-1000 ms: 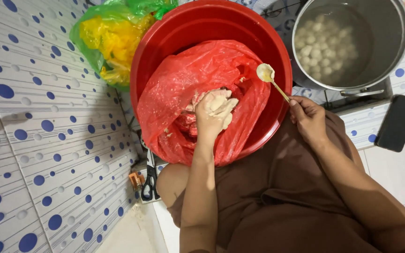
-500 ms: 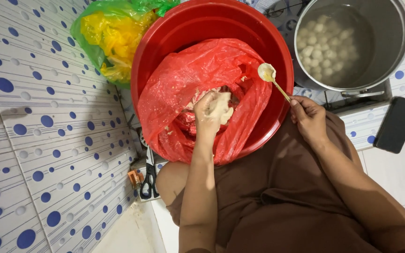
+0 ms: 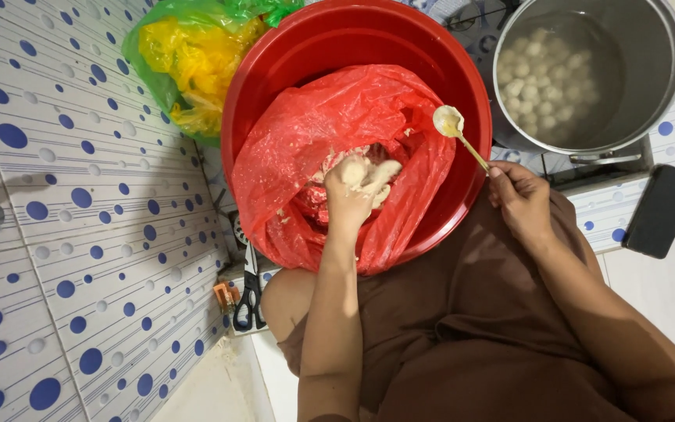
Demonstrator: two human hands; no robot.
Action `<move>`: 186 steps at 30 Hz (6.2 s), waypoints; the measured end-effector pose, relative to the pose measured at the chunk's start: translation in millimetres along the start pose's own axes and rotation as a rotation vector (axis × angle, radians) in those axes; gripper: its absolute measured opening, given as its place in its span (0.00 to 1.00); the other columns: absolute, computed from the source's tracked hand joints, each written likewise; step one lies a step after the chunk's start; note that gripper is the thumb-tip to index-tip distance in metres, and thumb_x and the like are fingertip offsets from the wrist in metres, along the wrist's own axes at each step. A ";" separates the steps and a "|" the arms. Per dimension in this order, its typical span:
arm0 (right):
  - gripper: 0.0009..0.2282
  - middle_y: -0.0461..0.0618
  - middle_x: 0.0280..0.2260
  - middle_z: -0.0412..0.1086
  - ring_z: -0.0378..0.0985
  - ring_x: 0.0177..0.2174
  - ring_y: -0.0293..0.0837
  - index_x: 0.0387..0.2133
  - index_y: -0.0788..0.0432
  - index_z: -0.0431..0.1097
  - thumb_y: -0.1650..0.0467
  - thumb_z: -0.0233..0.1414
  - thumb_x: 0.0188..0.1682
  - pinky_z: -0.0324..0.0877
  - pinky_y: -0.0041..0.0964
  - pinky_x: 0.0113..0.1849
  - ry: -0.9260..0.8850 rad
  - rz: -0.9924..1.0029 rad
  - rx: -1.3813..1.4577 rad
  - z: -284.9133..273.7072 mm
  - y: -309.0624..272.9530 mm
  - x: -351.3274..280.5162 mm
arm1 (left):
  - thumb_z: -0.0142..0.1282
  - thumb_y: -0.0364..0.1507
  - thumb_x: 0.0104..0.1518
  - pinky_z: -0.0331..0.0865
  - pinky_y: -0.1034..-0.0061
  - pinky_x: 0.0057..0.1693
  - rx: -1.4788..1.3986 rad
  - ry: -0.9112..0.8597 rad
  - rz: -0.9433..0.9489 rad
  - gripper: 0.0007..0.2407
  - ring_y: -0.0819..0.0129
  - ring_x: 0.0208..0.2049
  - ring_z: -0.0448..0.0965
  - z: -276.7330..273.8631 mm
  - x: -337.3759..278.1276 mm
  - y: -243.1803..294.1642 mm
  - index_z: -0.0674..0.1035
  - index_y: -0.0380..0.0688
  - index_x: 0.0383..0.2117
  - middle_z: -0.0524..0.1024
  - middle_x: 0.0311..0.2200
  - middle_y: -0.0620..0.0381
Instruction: Forming meatballs by squeezing meat paste through the hand and scooping it into a pot of water with a spoon.
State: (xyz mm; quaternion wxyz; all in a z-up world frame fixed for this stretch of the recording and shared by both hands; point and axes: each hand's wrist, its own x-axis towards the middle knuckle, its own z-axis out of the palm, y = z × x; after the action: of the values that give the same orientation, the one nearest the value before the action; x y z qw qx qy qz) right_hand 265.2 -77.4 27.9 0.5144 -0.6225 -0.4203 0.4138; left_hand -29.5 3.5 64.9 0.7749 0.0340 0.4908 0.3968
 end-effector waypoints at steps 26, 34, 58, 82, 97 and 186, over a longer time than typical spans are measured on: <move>0.06 0.48 0.19 0.68 0.77 0.20 0.49 0.41 0.59 0.78 0.76 0.55 0.54 0.75 0.40 0.25 -0.235 -0.794 -0.832 67.6 -138.5 -29.4 | 0.69 0.19 0.44 0.72 0.73 0.26 0.520 0.029 0.675 0.08 0.72 0.18 0.72 12.0 10.1 -27.8 0.77 0.35 0.20 0.72 0.14 0.51; 0.07 0.56 0.22 0.76 0.80 0.23 0.45 0.40 0.52 0.81 0.71 0.54 0.54 0.73 0.43 0.28 -0.340 0.013 -0.498 62.7 -107.0 -28.6 | 0.66 0.20 0.43 0.81 0.50 0.26 0.734 0.209 0.413 0.09 0.44 0.23 0.84 -12.3 54.3 -47.3 0.81 0.36 0.31 0.80 0.22 0.43; 0.08 0.62 0.33 0.77 0.82 0.37 0.63 0.48 0.61 0.79 0.73 0.53 0.61 0.75 0.53 0.39 0.204 -0.209 -1.055 -91.7 54.2 108.0 | 0.65 0.33 0.51 0.70 0.68 0.24 1.176 0.292 0.576 0.09 0.58 0.17 0.79 -39.8 88.5 -58.4 0.78 0.48 0.17 0.73 0.11 0.52; 0.08 0.51 0.29 0.82 0.85 0.37 0.53 0.37 0.46 0.81 0.65 0.53 0.52 0.77 0.48 0.39 -0.404 0.171 -0.519 33.4 -121.4 -24.0 | 0.73 0.26 0.50 0.77 0.71 0.48 0.873 -0.016 1.336 0.07 0.61 0.36 0.84 -0.5 56.0 -52.2 0.85 0.44 0.31 0.83 0.31 0.55; 0.08 0.53 0.22 0.76 0.77 0.29 0.38 0.44 0.50 0.80 0.70 0.53 0.56 0.74 0.40 0.36 -0.056 0.088 -0.325 10.2 -14.2 -14.6 | 0.74 0.22 0.46 0.60 0.82 0.13 0.573 0.131 0.691 0.14 0.72 0.06 0.68 -29.4 67.9 -49.7 0.73 0.43 0.21 0.74 0.11 0.48; 0.09 0.49 0.18 0.67 0.74 0.18 0.47 0.43 0.60 0.78 0.77 0.53 0.53 0.71 0.38 0.20 -0.284 -0.807 -0.834 65.1 -141.6 -29.4 | 0.61 0.22 0.52 0.55 0.80 0.10 0.410 -0.052 0.457 0.06 0.70 0.05 0.65 2.8 19.5 -24.7 0.76 0.39 0.21 0.67 0.07 0.52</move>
State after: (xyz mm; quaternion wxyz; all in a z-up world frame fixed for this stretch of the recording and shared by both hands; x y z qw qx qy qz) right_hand 180.8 -69.6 161.9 0.2817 -0.5018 -0.8153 0.0649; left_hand -8.9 0.2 41.1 0.6547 0.3093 0.5204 0.4526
